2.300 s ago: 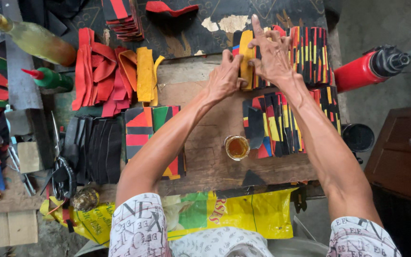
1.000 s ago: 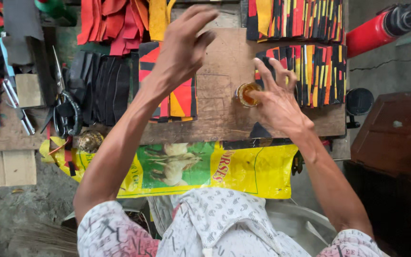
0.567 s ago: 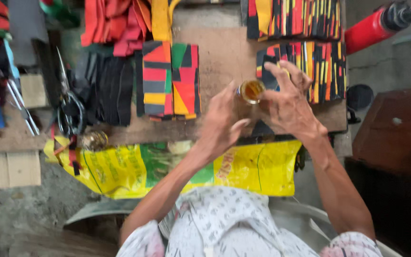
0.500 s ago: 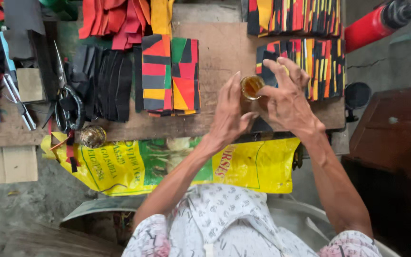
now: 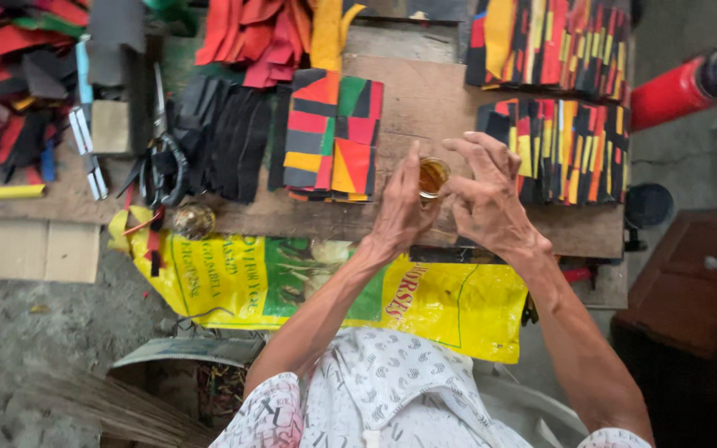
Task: The person assembles small rectangular leather pieces by applying adhesive from a small jar and pressing them together. They handle multiple colored leather strips and pre-assembled patterned pieces, stacking completed units on the worktable.
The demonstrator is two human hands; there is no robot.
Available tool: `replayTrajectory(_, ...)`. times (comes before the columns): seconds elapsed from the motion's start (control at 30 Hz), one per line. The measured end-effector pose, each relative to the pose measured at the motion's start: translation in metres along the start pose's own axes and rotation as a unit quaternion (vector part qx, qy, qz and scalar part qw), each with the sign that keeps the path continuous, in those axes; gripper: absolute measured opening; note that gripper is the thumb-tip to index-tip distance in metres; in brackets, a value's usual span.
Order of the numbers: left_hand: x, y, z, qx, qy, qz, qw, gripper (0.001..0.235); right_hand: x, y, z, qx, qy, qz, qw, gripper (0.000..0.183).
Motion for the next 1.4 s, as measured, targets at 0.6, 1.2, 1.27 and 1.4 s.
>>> replayTrajectory(0.6, -0.009, 0.132, -0.059, -0.262, -0.16, 0.123, 0.944, 0.046, -0.006, -0.012, -0.002, 0.029, 0.007, 0.065, 0.997, 0.035)
replayTrajectory(1.2, -0.02, 0.12, -0.036, -0.293, -0.174, 0.28, 0.898, 0.034, -0.004, -0.016, -0.007, -0.003, -0.004, 0.076, 0.997, 0.033)
replayTrajectory(1.27, -0.022, 0.12, -0.04, -0.294, -0.169, 0.283, 0.897, 0.032, -0.003, -0.019, -0.007, -0.001, -0.004, 0.082, 0.997, 0.034)
replayTrajectory(1.4, -0.037, 0.144, -0.07, -0.225, -0.213, 0.132, 0.942, 0.025, -0.004, -0.022, -0.008, 0.0, -0.017, 0.081, 0.997, 0.036)
Point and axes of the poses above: each hand's wrist, its own x-axis away from the middle knuckle, its own y-axis out of the back of the hand, z = x × y, the point moved 7 cm from there along -x, towards the middle knuckle, and after that the axes turned 9 degrees about x, right-handed, at the moved point
